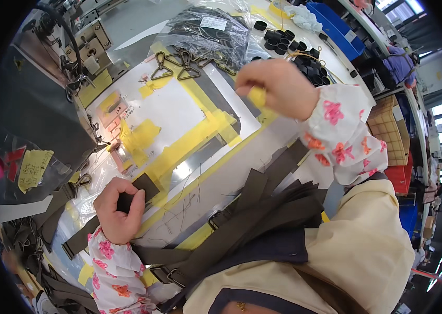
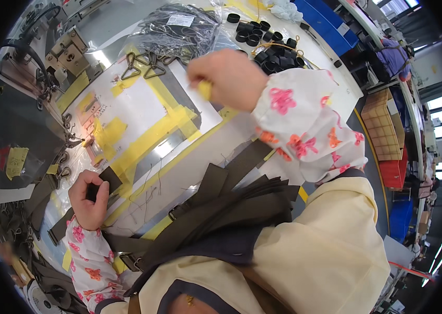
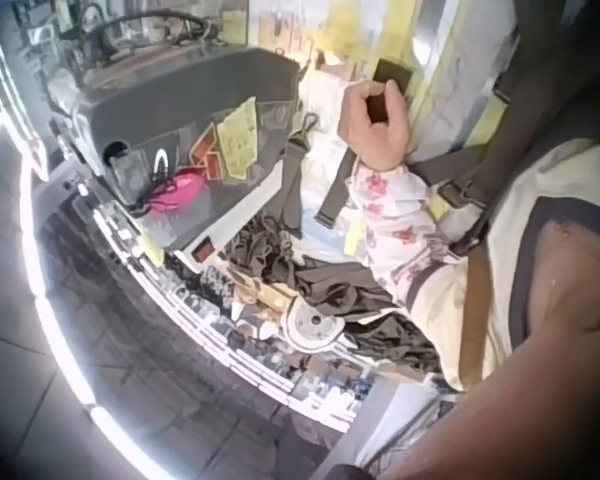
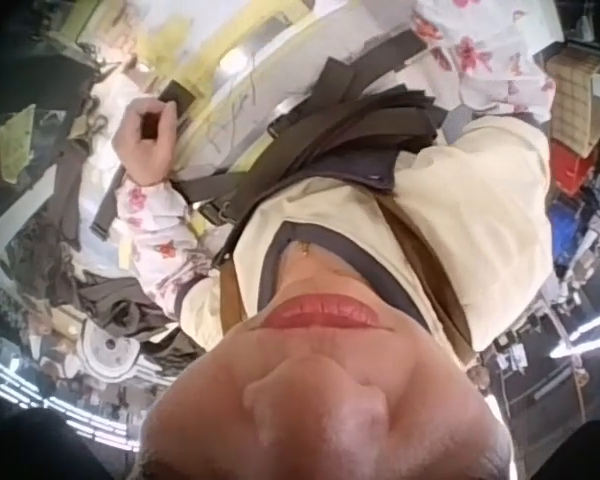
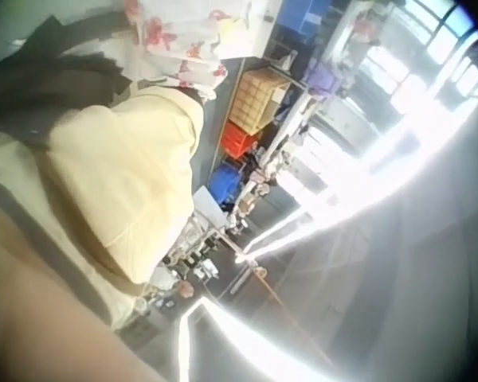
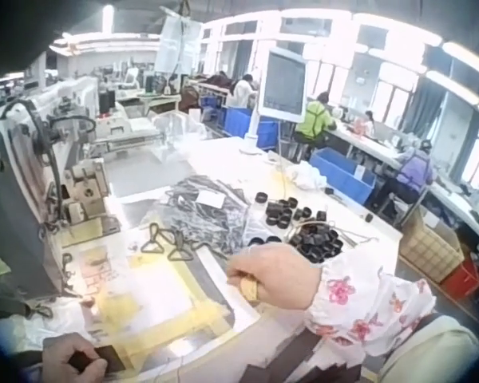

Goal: Assembling and stitching heavy-duty webbing straps with plastic buckles and hardware using an industrial sewing machine.

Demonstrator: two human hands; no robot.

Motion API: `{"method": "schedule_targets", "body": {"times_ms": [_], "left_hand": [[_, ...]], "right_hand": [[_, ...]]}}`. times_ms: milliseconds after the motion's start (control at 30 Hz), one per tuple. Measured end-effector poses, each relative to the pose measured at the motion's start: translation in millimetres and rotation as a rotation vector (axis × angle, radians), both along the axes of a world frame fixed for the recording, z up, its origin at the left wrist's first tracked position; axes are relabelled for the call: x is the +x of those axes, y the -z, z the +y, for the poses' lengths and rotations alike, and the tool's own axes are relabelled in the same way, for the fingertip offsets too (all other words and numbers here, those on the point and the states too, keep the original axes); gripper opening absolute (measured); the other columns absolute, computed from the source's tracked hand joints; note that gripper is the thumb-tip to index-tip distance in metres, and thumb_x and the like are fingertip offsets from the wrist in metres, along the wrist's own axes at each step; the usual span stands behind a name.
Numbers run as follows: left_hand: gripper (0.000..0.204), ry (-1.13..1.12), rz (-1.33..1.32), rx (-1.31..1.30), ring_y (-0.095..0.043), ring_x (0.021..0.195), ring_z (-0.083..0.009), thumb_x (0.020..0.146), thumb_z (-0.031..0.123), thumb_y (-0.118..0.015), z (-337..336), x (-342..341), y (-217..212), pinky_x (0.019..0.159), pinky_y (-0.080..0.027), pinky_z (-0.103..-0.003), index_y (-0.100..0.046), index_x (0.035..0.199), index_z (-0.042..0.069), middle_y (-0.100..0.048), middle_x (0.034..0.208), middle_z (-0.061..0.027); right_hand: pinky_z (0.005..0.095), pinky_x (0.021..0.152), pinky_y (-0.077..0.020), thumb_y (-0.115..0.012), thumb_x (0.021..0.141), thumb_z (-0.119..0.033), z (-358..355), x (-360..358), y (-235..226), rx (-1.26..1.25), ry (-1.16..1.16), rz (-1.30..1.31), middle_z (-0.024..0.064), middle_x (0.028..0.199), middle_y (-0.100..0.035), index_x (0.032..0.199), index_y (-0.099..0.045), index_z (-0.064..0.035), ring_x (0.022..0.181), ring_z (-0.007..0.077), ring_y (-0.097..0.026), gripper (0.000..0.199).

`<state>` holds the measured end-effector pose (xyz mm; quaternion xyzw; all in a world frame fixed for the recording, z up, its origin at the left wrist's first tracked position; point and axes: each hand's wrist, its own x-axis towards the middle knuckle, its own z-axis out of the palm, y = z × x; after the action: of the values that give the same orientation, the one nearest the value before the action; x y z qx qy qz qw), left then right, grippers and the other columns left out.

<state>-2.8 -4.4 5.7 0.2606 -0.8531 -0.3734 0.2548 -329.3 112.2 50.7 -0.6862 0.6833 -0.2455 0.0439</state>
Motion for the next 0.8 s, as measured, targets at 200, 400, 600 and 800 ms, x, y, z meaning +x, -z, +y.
{"method": "schedule_targets", "body": {"times_ms": [200,400,600,800], "left_hand": [[0.016,0.118,-0.056,-0.232,-0.055,0.056,-0.0262,0.066,0.005,-0.069,-6,-7,-3,0.051,-0.042,-0.031,-0.055,0.073,0.003,-0.054,0.066,-0.0102],[0.015,0.125,-0.045,-0.212,-0.056,0.057,-0.0255,0.066,0.003,-0.068,-7,-6,-4,0.051,-0.042,-0.030,-0.054,0.072,0.003,-0.053,0.066,-0.0095],[0.010,0.057,0.036,-0.095,-0.057,0.058,-0.0214,0.068,-0.001,-0.062,-6,-1,-7,0.053,-0.043,-0.028,-0.056,0.075,0.002,-0.057,0.068,-0.0083],[0.018,0.035,0.175,-0.005,-0.059,0.065,-0.0168,0.065,0.003,-0.068,-3,5,-15,0.059,-0.044,-0.024,-0.058,0.079,0.003,-0.059,0.073,-0.0068]], "right_hand": [[0.0348,0.064,-0.0478,-0.070,0.071,-0.011,40,-62,-8,0.192,0.315,0.009,0.0109,0.076,-0.063,0.088,-0.063,-0.0014,0.070,0.0266,-0.061,0.020],[0.0360,0.063,-0.0478,-0.062,0.070,-0.002,26,-66,25,0.043,0.310,0.324,0.0152,0.077,-0.062,0.087,-0.063,-0.0024,0.072,0.0325,-0.059,0.017],[0.0222,0.053,-0.0490,-0.055,0.086,-0.004,6,-5,-13,0.089,0.142,-0.765,0.0069,0.070,-0.064,0.095,-0.061,0.0063,0.057,0.0090,-0.059,0.015],[0.0201,0.050,-0.0456,-0.061,0.085,-0.011,-41,78,7,0.473,-0.129,-1.253,0.0060,0.076,-0.064,0.099,-0.060,0.0022,0.056,0.0076,-0.057,0.020]]}}
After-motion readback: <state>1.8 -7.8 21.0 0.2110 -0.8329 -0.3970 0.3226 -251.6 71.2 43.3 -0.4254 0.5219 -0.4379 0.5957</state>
